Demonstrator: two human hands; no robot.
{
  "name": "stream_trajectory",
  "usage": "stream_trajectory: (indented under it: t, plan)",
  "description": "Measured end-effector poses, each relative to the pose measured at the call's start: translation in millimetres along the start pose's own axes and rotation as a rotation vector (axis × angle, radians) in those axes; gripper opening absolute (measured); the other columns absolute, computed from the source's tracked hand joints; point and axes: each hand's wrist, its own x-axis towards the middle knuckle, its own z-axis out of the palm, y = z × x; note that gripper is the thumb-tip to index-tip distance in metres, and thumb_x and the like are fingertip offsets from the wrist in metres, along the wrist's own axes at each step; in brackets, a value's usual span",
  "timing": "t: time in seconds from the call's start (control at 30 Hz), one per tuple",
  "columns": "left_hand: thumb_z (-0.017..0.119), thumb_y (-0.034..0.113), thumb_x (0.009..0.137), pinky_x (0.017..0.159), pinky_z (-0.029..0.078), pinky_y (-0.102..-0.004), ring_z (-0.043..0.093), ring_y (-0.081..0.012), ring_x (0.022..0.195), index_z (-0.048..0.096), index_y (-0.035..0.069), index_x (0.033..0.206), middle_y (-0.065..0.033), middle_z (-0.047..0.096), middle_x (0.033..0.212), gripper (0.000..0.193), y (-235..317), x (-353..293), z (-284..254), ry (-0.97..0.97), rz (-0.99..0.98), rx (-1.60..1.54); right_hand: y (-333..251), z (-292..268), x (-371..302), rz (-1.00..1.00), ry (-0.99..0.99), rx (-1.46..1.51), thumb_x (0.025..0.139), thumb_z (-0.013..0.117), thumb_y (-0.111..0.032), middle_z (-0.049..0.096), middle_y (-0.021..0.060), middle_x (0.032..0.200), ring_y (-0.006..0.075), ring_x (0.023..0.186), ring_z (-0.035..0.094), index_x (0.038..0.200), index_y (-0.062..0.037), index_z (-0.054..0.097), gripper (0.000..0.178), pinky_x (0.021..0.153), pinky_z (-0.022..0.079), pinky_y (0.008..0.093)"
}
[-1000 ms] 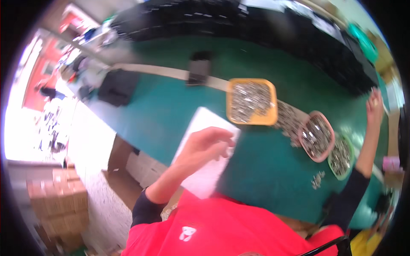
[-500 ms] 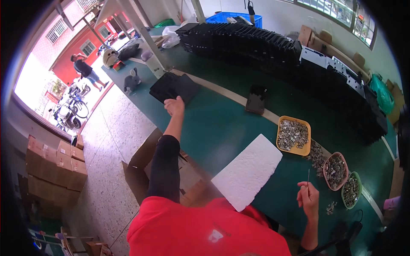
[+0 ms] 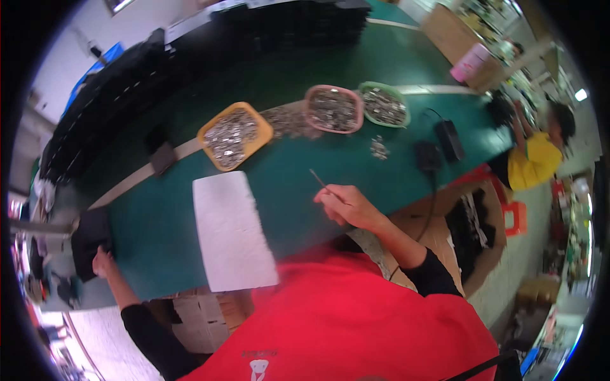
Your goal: The person uses a small tool to press components into slots on a black rectangular device. They repeatedly pick up the device, insert the tool into specific holes, and place the device back on the table. The person handles multiple similar devices throughout the clip.
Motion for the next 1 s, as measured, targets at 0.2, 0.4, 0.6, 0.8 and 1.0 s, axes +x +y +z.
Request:
stream_trajectory:
  t: [0.2, 0.4, 0.6, 0.8, 1.0]
  plan:
    - [0.072, 0.031, 0.081, 0.062, 0.058, -0.0293, 0.069, -0.02, 0.07, 0.072, 0.0, 0.093, -0.0092, 0.07, 0.081, 0.034, 11, -47, 22, 0.016, 0.241, -0.051, 25, -41, -27, -0.005, 0.376, -0.175, 0.096, 0.05, -0.017, 0.056, -0.0003, 0.067, 0.0056, 0.053, 0.05, 0.102, -0.0012, 0.064, 0.022, 0.05, 0.041, 0.0224]
    - [0.076, 0.023, 0.08, 0.065, 0.058, -0.03, 0.066, -0.0195, 0.075, 0.07, 0.0, 0.097, -0.0098, 0.068, 0.086, 0.029, 18, -57, 18, -0.041, 0.189, -0.551, 69, -144, -21, -0.143, 0.824, -0.757, 0.086, 0.061, -0.017, 0.065, 0.0098, 0.077, 0.018, 0.067, 0.063, 0.093, -0.0017, 0.069, 0.019, 0.064, 0.05, 0.032]
    - [0.074, 0.007, 0.077, 0.068, 0.049, -0.026, 0.06, -0.0136, 0.079, 0.064, 0.001, 0.116, -0.0028, 0.063, 0.089, 0.04, 63, -216, -9, -0.565, 0.165, -0.651, 75, -163, -5, -0.186, 0.798, -0.928, 0.084, 0.066, -0.026, 0.069, 0.0177, 0.094, 0.0335, 0.088, 0.067, 0.098, -0.0042, 0.071, 0.027, 0.078, 0.051, 0.0383]
    - [0.061, 0.013, 0.087, 0.077, 0.049, -0.0246, 0.062, -0.0121, 0.085, 0.068, -0.004, 0.111, -0.0059, 0.068, 0.093, 0.03, 90, -357, -10, -1.184, 0.246, -0.399, 88, -175, 5, -0.139, 0.736, -0.927, 0.084, 0.067, -0.02, 0.067, 0.0171, 0.087, 0.033, 0.079, 0.066, 0.092, -0.0022, 0.069, 0.02, 0.073, 0.051, 0.0381]
    - [0.053, 0.01, 0.094, 0.075, 0.048, -0.0233, 0.058, -0.0082, 0.082, 0.067, -0.003, 0.109, -0.0011, 0.066, 0.091, 0.025, 93, -407, -5, -1.333, 0.349, -0.174, 75, -173, 2, -0.125, 0.768, -0.908, 0.086, 0.068, -0.023, 0.063, 0.0185, 0.078, 0.0335, 0.072, 0.063, 0.088, -0.0004, 0.066, 0.023, 0.068, 0.048, 0.0401]
